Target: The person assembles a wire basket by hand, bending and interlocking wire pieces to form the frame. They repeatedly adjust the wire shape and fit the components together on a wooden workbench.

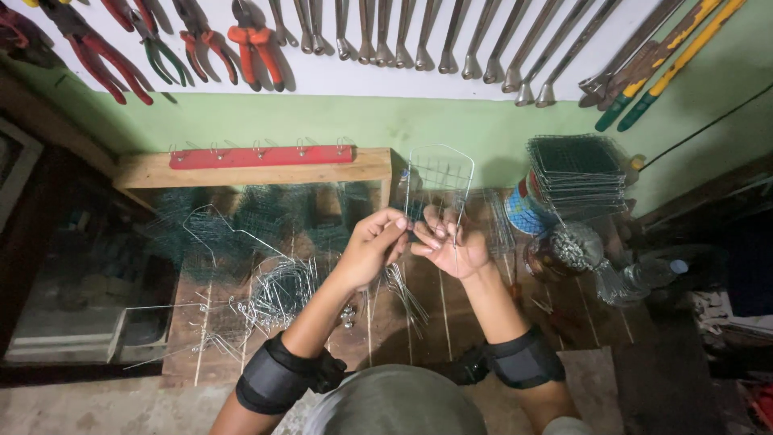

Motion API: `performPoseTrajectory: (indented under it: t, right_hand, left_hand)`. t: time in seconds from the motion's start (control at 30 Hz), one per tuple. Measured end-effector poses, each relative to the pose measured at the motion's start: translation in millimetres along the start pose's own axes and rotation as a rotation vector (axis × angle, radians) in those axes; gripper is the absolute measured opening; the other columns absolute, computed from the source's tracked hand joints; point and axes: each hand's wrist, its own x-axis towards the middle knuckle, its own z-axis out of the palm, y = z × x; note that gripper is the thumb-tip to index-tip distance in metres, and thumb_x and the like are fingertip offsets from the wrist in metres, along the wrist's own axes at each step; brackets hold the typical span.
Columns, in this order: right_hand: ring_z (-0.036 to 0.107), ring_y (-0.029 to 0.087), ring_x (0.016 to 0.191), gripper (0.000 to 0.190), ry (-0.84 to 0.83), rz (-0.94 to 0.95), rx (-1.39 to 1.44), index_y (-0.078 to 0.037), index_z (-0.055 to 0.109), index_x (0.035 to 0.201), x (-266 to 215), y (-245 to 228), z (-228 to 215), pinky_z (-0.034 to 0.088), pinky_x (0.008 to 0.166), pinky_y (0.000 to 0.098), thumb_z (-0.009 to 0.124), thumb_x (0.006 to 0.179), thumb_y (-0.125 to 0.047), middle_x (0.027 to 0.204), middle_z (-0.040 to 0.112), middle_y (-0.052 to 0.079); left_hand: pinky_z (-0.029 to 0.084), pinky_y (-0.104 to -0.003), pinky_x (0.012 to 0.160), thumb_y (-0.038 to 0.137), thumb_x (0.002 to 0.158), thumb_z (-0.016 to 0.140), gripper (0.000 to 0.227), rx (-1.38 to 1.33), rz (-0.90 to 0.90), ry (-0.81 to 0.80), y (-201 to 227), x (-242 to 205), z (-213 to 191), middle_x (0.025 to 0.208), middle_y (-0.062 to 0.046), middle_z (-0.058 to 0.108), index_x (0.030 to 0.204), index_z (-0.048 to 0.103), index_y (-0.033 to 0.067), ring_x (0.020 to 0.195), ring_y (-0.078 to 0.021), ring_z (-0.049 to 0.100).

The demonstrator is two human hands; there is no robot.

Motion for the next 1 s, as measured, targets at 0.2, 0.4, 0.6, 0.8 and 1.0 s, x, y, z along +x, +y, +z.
performPoseTrajectory:
  t: [0.2, 0.4, 0.6, 0.8, 1.0]
  right_hand:
    - [0.055, 0.019, 0.091, 0.017, 0.164, -0.058, -0.104, -0.007, 0.067, 0.093, 7, -1, 11, 0.046, 0.086, 0.0372, 0.074, 0.099, -0.022, 0.093, 0.057, 0.003]
    - [0.067, 0.019, 0.09, 0.01, 0.702, -0.191, -0.57, -0.002, 0.071, 0.105, 6, 2, 4, 0.055, 0.081, 0.0323, 0.068, 0.095, -0.002, 0.1, 0.072, 0.011]
    - [0.067, 0.017, 0.087, 0.016, 0.786, -0.356, -0.667, -0.002, 0.075, 0.107, 4, 24, -6, 0.054, 0.079, 0.0283, 0.069, 0.094, 0.005, 0.102, 0.074, 0.012]
    - [0.063, 0.013, 0.093, 0.011, 0.805, -0.188, -0.377, -0.012, 0.07, 0.099, -4, 23, -20, 0.047, 0.08, 0.0295, 0.067, 0.095, -0.003, 0.1, 0.071, 0.001]
    - [0.057, 0.014, 0.105, 0.004, 0.592, 0.05, -0.276, -0.011, 0.065, 0.094, 3, 17, 7, 0.048, 0.09, 0.0343, 0.066, 0.094, -0.007, 0.11, 0.062, 0.0]
  left_hand:
    - [0.032, -0.022, 0.043, 0.022, 0.104, 0.059, 0.018, 0.149, 0.011, 0.186, 23, -10, 3, 0.067, 0.001, 0.058, 0.099, 0.065, 0.0057, 0.05, -0.004, 0.045]
    - [0.047, -0.02, 0.064, 0.014, 0.109, 0.063, 0.014, 0.427, 0.417, 0.369, 26, -29, 3, 0.081, 0.001, 0.067, 0.105, 0.067, 0.0014, 0.072, -0.0029, 0.059]
    - [0.044, -0.023, 0.053, 0.01, 0.101, 0.066, 0.011, 0.724, 0.483, 0.511, 38, -37, 20, 0.071, -0.002, 0.066, 0.103, 0.07, -0.0005, 0.06, -0.0031, 0.054]
    - [0.045, -0.022, 0.054, 0.01, 0.101, 0.068, 0.011, 0.808, 0.513, 0.486, 40, -41, 17, 0.07, -0.003, 0.064, 0.101, 0.069, -0.0012, 0.059, -0.0038, 0.055]
    - [0.047, -0.021, 0.06, 0.013, 0.104, 0.065, 0.015, 0.556, 0.373, 0.38, 38, -37, -8, 0.072, 0.001, 0.067, 0.099, 0.069, -0.0011, 0.067, -0.0017, 0.057]
